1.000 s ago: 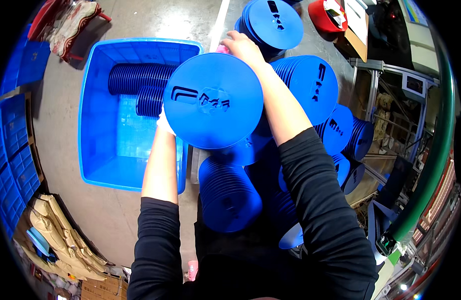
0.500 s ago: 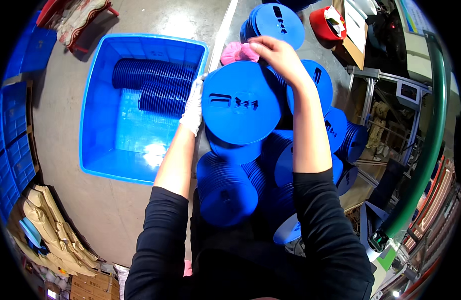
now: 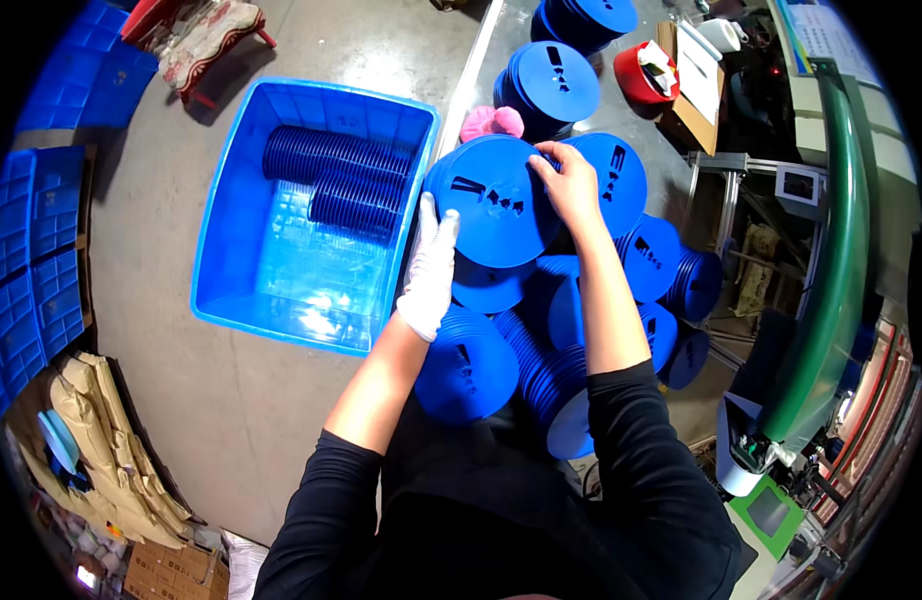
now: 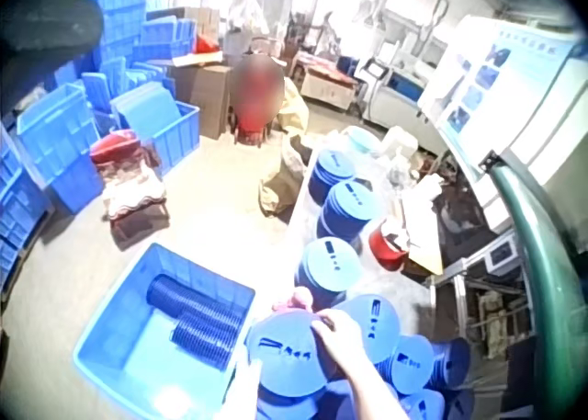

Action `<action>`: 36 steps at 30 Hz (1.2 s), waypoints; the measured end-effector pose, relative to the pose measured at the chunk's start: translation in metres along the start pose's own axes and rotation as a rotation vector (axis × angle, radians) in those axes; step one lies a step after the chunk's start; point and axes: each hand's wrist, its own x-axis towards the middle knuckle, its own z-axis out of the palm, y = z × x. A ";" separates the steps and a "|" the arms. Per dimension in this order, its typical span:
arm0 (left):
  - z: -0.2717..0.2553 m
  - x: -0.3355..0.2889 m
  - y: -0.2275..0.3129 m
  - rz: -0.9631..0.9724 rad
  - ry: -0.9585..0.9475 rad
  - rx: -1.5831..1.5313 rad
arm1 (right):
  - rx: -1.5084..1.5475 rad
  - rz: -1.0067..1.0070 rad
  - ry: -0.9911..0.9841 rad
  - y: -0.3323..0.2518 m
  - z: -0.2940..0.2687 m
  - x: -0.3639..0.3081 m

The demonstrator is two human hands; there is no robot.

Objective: The person retrieves blue plastic spools from a machine and stacks them into a blue crate. They then weigh individual spools on a digital scale, place them into cardboard boxes, and write on a paper document.

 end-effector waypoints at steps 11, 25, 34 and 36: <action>0.005 -0.043 0.038 -0.062 0.041 -0.413 | 0.293 -0.007 0.191 -0.032 -0.014 -0.044; -0.320 -0.276 0.056 0.164 0.076 -0.486 | 0.898 0.054 -0.387 -0.279 0.135 -0.265; -0.497 -0.470 0.111 0.180 0.428 -0.242 | 0.638 -0.305 -0.921 -0.479 0.291 -0.390; -0.523 -0.457 0.113 0.181 0.475 -0.282 | 0.436 -0.440 -0.840 -0.501 0.299 -0.378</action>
